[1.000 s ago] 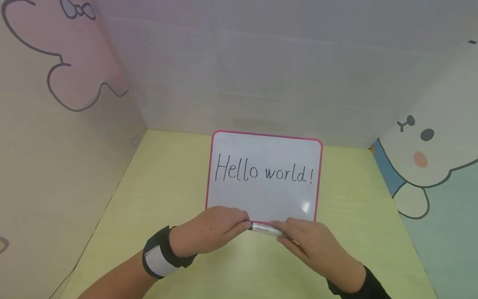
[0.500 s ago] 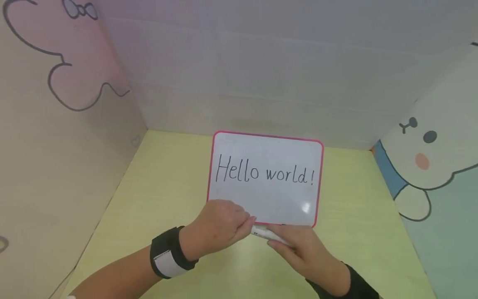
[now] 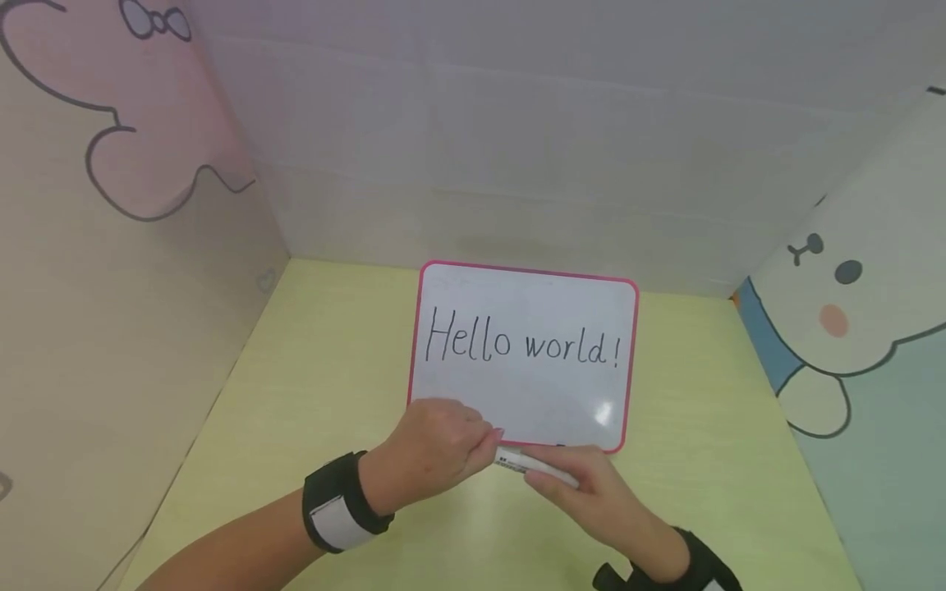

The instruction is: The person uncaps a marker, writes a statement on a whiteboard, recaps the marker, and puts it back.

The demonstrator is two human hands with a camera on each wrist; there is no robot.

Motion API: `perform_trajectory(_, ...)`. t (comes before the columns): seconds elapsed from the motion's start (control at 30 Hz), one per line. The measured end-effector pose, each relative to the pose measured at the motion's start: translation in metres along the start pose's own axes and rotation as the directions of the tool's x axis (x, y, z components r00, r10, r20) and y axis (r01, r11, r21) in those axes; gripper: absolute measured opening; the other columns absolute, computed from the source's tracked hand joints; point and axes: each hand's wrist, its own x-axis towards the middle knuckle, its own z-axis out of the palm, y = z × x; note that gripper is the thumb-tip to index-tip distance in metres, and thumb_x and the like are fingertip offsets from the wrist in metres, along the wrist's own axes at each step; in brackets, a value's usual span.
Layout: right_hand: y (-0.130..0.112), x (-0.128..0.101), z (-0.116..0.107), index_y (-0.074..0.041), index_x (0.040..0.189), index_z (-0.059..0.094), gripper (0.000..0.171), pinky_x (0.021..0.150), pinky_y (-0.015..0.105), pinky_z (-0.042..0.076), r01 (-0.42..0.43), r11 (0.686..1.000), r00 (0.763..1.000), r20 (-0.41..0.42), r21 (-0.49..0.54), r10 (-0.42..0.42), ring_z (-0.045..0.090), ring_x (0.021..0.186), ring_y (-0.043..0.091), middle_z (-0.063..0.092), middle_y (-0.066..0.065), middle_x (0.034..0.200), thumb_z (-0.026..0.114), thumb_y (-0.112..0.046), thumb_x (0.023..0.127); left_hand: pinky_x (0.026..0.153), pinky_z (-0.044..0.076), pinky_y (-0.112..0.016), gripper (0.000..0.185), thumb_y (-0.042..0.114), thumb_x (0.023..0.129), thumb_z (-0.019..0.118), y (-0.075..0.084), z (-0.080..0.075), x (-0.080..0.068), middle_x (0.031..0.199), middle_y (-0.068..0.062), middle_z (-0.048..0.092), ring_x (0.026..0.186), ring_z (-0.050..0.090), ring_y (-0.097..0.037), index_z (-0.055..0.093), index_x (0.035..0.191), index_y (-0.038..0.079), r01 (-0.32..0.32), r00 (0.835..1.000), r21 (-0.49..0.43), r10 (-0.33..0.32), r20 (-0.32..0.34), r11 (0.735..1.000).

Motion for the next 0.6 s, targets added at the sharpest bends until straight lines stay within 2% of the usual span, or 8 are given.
perform_trajectory(0.17,0.003,-0.006,-0.003,0.0,0.121,0.062,0.034,0.075,0.02,0.052,-0.083,0.996,0.997,0.003,-0.03,0.083,0.059,0.088,0.012,0.067,0.011,0.114,0.059,0.005,0.088,0.043,0.009,-0.012,0.034,0.021,0.088,0.057,0.003,0.007,-0.001,0.047,0.01,0.029,0.044,0.023,-0.003,0.047,0.056,0.018,0.06,0.995,0.011,-0.06,0.08,0.998)
perform_trajectory(0.23,0.004,-0.008,-0.006,-0.002,0.122,0.062,0.034,0.075,0.02,0.052,-0.084,0.993,0.996,0.023,-0.084,0.086,0.059,0.088,0.011,0.068,0.009,0.114,0.059,0.002,0.089,0.043,0.01,-0.012,0.034,0.021,0.089,0.057,0.004,0.008,-0.001,0.048,0.01,0.03,0.044,0.024,-0.003,0.047,0.056,0.019,0.068,0.991,0.003,-0.068,0.115,0.998)
perform_trajectory(0.33,0.001,-0.011,-0.013,-0.011,0.124,0.062,0.032,0.077,0.02,0.052,-0.124,0.971,0.987,0.075,-0.204,0.142,0.058,0.088,0.006,0.067,0.0,0.113,0.059,-0.008,0.092,0.043,0.013,-0.011,0.033,0.023,0.09,0.056,0.004,0.009,-0.002,0.05,0.011,0.032,0.046,0.027,-0.002,0.048,0.058,0.019,0.071,0.985,-0.042,-0.063,0.164,0.997)
perform_trajectory(0.4,-0.002,-0.013,-0.019,-0.016,0.126,0.059,0.032,0.074,0.019,0.05,-0.139,0.942,0.977,0.114,-0.306,0.181,0.056,0.087,0.003,0.066,-0.005,0.109,0.057,-0.014,0.094,0.044,0.015,-0.01,0.033,0.025,0.092,0.055,0.003,0.009,-0.003,0.052,0.012,0.034,0.047,0.029,-0.001,0.049,0.06,0.019,0.073,0.98,-0.085,-0.056,0.189,0.994)
perform_trajectory(0.5,-0.005,-0.018,-0.029,-0.021,0.126,0.059,0.03,0.069,0.016,0.046,-0.172,0.879,0.96,0.125,-0.445,0.251,0.05,0.086,0.001,0.056,-0.013,0.103,0.055,-0.022,0.096,0.047,0.022,-0.008,0.027,0.029,0.094,0.055,0.0,0.009,-0.004,0.059,0.013,0.041,0.054,0.036,0.0,0.058,0.07,0.019,0.092,0.972,-0.158,-0.054,0.23,0.983)
perform_trajectory(0.6,-0.006,-0.022,-0.039,-0.025,0.12,0.063,0.027,0.067,0.014,0.04,-0.193,0.81,0.963,0.051,-0.554,0.264,0.042,0.087,0.0,0.045,-0.014,0.097,0.059,-0.023,0.094,0.052,0.029,-0.007,0.016,0.029,0.094,0.057,-0.004,0.008,-0.004,0.07,0.013,0.05,0.062,0.042,0.0,0.066,0.087,0.019,0.13,0.965,-0.196,-0.079,0.25,0.972)
